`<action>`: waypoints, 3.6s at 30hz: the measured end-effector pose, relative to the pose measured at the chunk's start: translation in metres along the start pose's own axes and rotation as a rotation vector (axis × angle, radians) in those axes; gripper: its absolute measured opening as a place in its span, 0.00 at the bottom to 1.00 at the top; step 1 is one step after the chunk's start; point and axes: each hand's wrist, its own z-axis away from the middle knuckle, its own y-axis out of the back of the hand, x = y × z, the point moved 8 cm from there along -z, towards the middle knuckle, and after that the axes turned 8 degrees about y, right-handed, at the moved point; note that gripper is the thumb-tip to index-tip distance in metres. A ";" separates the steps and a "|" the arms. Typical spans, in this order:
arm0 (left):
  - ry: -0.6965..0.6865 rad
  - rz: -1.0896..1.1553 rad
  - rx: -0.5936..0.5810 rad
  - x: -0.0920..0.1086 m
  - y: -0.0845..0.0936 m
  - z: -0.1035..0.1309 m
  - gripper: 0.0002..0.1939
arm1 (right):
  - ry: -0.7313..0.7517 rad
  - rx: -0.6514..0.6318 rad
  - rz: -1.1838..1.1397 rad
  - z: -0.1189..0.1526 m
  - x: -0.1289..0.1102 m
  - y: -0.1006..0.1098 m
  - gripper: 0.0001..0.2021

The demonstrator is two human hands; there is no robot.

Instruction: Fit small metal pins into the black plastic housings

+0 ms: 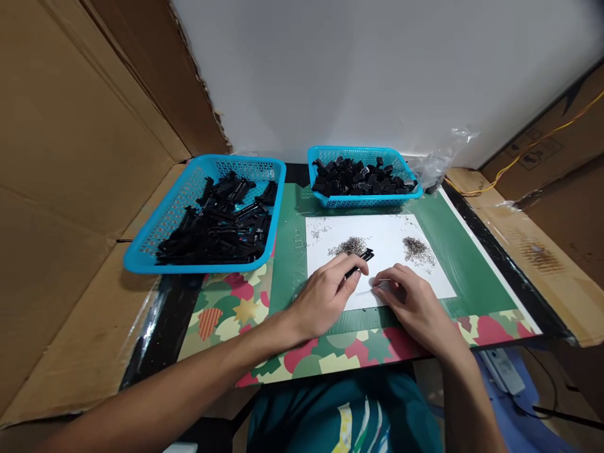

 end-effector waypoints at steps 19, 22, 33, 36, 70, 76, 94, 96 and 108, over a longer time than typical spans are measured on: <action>0.321 0.748 -0.394 -0.010 -0.022 0.000 0.25 | 0.141 0.312 -0.673 0.004 -0.033 -0.006 0.06; 0.334 0.745 -0.395 -0.013 -0.019 -0.001 0.27 | 0.152 0.333 -0.644 0.003 -0.035 -0.006 0.05; 0.355 0.821 -0.403 -0.019 -0.017 0.000 0.21 | 0.296 0.512 -0.302 0.017 -0.058 0.007 0.07; 0.344 0.793 -0.358 -0.023 -0.015 0.000 0.21 | 0.272 0.534 -0.277 0.017 -0.058 0.006 0.05; 0.427 0.901 -0.542 -0.007 -0.026 0.011 0.23 | 0.215 0.363 -0.491 0.014 -0.050 -0.010 0.06; 0.436 0.911 -0.533 -0.007 -0.027 0.011 0.24 | 0.197 0.368 -0.513 0.014 -0.047 -0.010 0.05; 0.387 0.922 -0.492 -0.009 -0.030 0.009 0.25 | 0.257 0.423 -0.361 0.015 -0.054 0.001 0.04; 0.374 0.920 -0.461 -0.011 -0.029 0.007 0.25 | 0.300 0.460 -0.330 0.016 -0.059 0.004 0.06; 0.364 0.980 -0.384 -0.019 -0.029 0.006 0.27 | 0.417 0.558 -0.187 0.019 -0.071 0.001 0.12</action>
